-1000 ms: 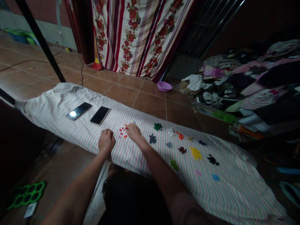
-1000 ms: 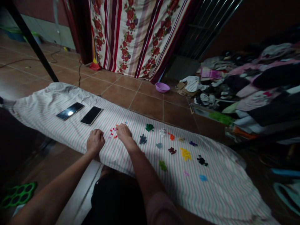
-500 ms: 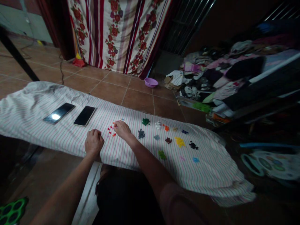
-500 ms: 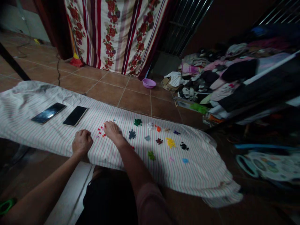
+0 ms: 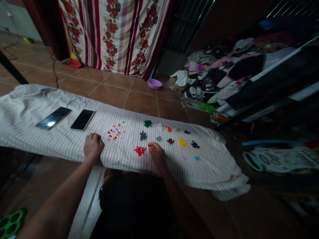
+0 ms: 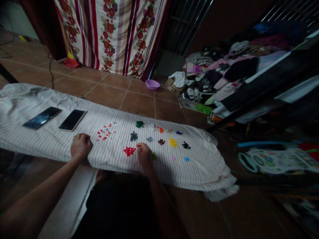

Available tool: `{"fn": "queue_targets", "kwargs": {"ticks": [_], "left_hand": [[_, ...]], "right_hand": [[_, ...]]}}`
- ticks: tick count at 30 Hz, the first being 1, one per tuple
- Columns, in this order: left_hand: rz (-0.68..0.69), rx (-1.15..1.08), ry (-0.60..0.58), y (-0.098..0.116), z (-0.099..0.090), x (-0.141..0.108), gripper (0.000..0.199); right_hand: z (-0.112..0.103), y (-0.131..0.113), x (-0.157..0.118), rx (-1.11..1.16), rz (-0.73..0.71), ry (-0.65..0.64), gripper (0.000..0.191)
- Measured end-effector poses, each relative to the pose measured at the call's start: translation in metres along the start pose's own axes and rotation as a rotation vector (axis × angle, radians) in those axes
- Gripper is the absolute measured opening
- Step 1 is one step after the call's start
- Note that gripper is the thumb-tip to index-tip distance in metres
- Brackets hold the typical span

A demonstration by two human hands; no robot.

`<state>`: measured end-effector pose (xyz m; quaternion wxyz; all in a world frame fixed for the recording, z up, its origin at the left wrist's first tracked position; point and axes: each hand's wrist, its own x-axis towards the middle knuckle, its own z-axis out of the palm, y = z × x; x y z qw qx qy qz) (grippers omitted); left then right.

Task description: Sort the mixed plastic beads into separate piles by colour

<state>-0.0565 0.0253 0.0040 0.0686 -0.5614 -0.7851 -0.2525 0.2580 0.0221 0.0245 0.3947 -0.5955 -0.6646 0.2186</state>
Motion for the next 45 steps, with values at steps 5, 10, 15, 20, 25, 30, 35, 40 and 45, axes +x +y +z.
{"fn": "queue_targets", "kwargs": {"ticks": [5,10,15,20,25,30,35,40,45], "left_hand": [[-0.009,-0.01,-0.007,0.001,-0.001,0.0,0.01],[-0.002,-0.02,0.0,0.001,-0.001,0.0,0.011],[0.01,-0.023,-0.001,0.0,0.001,0.001,0.01],[0.006,-0.032,0.003,-0.002,0.003,0.001,0.01],[0.006,-0.06,-0.008,-0.002,0.001,0.0,0.01],[-0.012,-0.051,-0.011,-0.001,-0.001,-0.001,0.01],[-0.014,-0.061,-0.033,0.0,-0.002,0.0,0.013],[-0.017,-0.053,-0.03,0.0,-0.001,0.0,0.014],[0.01,-0.02,-0.022,0.0,-0.001,0.001,0.012]], "right_hand": [[0.005,0.014,-0.031,-0.1,-0.033,-0.079,0.021],[0.017,0.01,-0.031,-0.13,-0.069,-0.095,0.028],[0.015,0.014,-0.023,-0.075,-0.06,-0.102,0.029],[0.011,0.023,-0.019,-0.098,-0.009,-0.047,0.028],[0.014,0.021,-0.015,-0.161,-0.009,-0.076,0.033],[0.016,0.013,-0.014,-0.188,-0.051,-0.097,0.038],[0.016,0.007,-0.015,-0.203,-0.141,-0.18,0.04],[0.013,0.008,-0.012,-0.203,-0.115,-0.106,0.038],[0.024,-0.006,0.0,-0.156,-0.188,-0.159,0.026]]}}
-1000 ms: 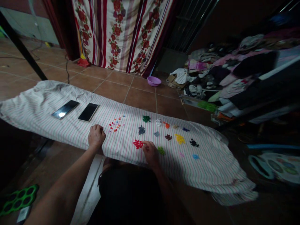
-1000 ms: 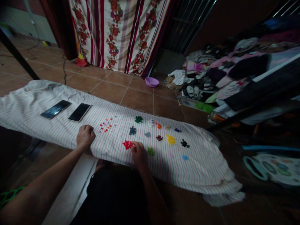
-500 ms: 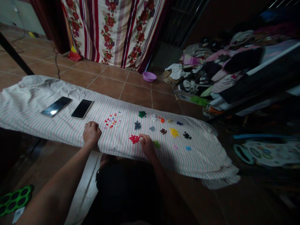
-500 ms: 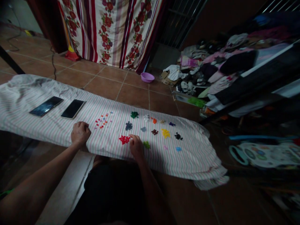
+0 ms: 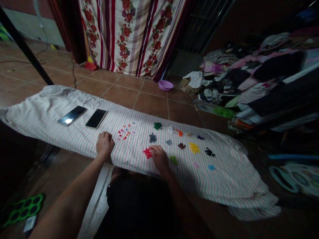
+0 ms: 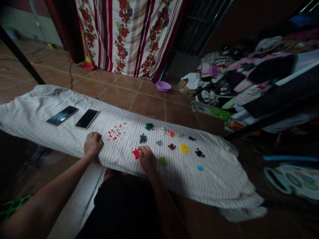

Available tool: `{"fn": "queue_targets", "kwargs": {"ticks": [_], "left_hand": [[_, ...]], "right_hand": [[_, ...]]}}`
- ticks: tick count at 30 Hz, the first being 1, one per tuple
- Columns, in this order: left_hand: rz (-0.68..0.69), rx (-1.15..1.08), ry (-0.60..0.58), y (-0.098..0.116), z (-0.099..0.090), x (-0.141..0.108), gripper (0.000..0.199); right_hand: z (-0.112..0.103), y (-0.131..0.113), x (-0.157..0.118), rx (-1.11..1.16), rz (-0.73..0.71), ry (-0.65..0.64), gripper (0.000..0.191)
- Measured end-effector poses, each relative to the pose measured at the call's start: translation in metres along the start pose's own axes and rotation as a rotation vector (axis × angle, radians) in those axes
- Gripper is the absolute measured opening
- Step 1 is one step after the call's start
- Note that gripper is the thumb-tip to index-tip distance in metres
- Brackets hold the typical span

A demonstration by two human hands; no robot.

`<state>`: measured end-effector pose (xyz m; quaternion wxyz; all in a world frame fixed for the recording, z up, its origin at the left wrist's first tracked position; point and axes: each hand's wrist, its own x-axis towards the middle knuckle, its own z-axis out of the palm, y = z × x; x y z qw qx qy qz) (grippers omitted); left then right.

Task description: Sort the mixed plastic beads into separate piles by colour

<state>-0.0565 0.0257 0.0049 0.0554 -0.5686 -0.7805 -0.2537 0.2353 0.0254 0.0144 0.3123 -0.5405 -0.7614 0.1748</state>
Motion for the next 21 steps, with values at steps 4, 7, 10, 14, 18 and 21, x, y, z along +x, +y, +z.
{"fn": "queue_targets", "kwargs": {"ticks": [4,7,10,14,18,21], "left_hand": [[-0.008,-0.003,0.011,0.002,-0.001,0.0,0.012],[-0.02,-0.014,0.003,0.003,-0.003,0.0,0.012],[-0.024,-0.022,-0.008,0.004,-0.004,0.0,0.012],[-0.014,-0.024,-0.001,0.004,-0.003,0.0,0.013],[-0.008,-0.026,0.011,0.001,-0.001,-0.001,0.013],[-0.005,-0.036,0.007,-0.001,0.002,-0.001,0.012]], "right_hand": [[0.024,-0.029,0.035,0.046,-0.108,-0.108,0.021],[0.047,-0.054,0.069,0.017,-0.176,-0.192,0.018],[0.07,-0.078,0.097,-0.029,-0.276,-0.254,0.016],[0.097,-0.101,0.114,-0.191,-0.283,-0.342,0.013],[0.105,-0.107,0.117,-0.222,-0.264,-0.359,0.018],[0.091,-0.1,0.116,-0.087,-0.239,-0.277,0.02]]}}
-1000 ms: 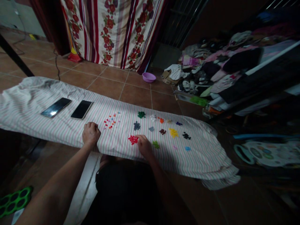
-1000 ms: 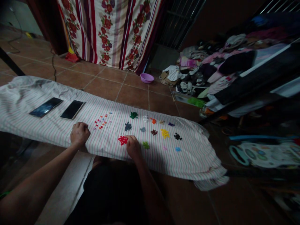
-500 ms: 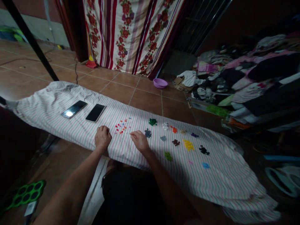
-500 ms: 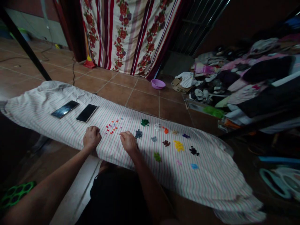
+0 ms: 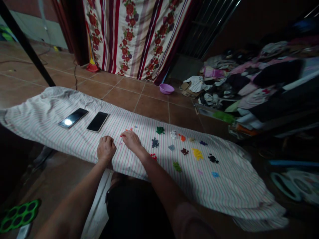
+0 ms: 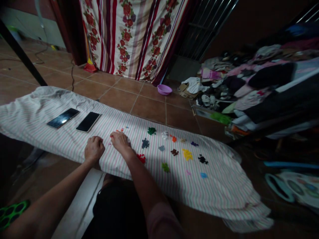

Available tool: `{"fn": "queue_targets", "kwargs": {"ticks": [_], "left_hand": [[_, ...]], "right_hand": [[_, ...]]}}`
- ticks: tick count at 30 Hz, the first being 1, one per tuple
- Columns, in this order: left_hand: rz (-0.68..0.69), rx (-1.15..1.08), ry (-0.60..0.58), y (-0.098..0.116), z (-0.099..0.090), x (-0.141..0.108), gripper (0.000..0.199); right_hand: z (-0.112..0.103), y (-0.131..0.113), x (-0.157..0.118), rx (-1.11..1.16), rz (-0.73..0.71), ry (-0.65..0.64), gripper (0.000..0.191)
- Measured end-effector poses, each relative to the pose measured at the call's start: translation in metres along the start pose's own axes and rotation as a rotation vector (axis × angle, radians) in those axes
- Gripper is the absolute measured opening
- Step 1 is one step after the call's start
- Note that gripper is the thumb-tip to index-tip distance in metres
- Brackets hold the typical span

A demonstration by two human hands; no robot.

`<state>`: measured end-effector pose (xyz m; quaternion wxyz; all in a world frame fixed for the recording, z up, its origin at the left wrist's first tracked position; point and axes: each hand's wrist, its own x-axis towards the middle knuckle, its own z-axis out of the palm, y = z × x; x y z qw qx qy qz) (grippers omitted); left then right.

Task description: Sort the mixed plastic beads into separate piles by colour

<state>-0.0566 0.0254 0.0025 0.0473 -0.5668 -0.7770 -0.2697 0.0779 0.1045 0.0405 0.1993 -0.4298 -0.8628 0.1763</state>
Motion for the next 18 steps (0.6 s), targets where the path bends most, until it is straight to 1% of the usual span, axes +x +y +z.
{"fn": "queue_targets", "kwargs": {"ticks": [2,3,6,8,11,13,15,18], "left_hand": [[-0.003,-0.004,-0.008,-0.001,0.001,0.0,0.012],[-0.006,-0.005,-0.013,-0.001,0.001,0.0,0.011],[-0.01,0.0,-0.02,-0.001,0.0,0.001,0.011],[-0.01,0.005,-0.022,-0.001,-0.001,0.001,0.012],[-0.016,0.009,-0.024,-0.001,0.0,0.001,0.013],[-0.022,0.012,-0.023,-0.001,0.0,0.001,0.013],[-0.022,0.016,-0.025,-0.001,0.0,0.001,0.013],[-0.019,0.013,-0.029,-0.001,-0.001,0.001,0.012]], "right_hand": [[-0.016,0.012,-0.015,0.086,0.06,0.099,0.02],[-0.026,0.019,-0.027,0.12,0.1,0.15,0.02],[-0.05,0.045,-0.078,0.189,0.213,0.289,0.02],[-0.058,0.06,-0.118,0.173,0.287,0.366,0.022],[-0.056,0.072,-0.167,0.141,0.352,0.368,0.022],[-0.048,0.075,-0.187,0.136,0.363,0.345,0.021],[-0.04,0.077,-0.195,0.122,0.363,0.336,0.022],[-0.033,0.079,-0.197,0.112,0.349,0.339,0.024]]}}
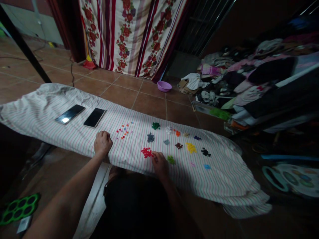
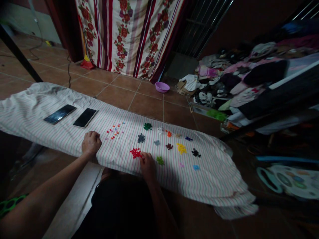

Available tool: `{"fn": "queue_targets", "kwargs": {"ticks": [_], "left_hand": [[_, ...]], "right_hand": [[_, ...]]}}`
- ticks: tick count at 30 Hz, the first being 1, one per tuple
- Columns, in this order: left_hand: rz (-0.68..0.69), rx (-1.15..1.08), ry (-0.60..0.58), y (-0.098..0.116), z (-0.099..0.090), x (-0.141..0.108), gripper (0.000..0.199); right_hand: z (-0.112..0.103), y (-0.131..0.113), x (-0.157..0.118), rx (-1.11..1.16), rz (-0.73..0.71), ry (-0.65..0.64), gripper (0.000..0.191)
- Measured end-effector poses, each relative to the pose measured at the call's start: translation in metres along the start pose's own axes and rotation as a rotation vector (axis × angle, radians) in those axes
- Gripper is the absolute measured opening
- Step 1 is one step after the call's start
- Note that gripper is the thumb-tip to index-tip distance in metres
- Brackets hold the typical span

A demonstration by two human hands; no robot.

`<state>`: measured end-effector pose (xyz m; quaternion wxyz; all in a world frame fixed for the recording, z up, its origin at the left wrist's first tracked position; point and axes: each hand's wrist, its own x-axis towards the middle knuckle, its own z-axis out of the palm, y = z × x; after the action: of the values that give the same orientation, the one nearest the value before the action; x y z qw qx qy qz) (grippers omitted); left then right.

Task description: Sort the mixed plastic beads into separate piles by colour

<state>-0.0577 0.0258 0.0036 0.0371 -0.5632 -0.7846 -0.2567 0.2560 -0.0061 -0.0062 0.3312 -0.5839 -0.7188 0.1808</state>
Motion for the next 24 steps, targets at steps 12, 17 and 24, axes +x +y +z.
{"fn": "queue_targets", "kwargs": {"ticks": [12,17,24], "left_hand": [[0.004,0.02,0.016,0.003,-0.002,0.0,0.013],[0.001,0.027,0.019,0.004,-0.003,0.001,0.013],[0.004,0.02,0.024,0.004,-0.003,0.0,0.012]], "right_hand": [[0.025,-0.05,0.074,0.04,-0.194,-0.121,0.024],[0.075,-0.081,0.129,-0.002,-0.297,-0.272,0.024],[0.1,-0.085,0.146,-0.165,-0.305,-0.364,0.015]]}}
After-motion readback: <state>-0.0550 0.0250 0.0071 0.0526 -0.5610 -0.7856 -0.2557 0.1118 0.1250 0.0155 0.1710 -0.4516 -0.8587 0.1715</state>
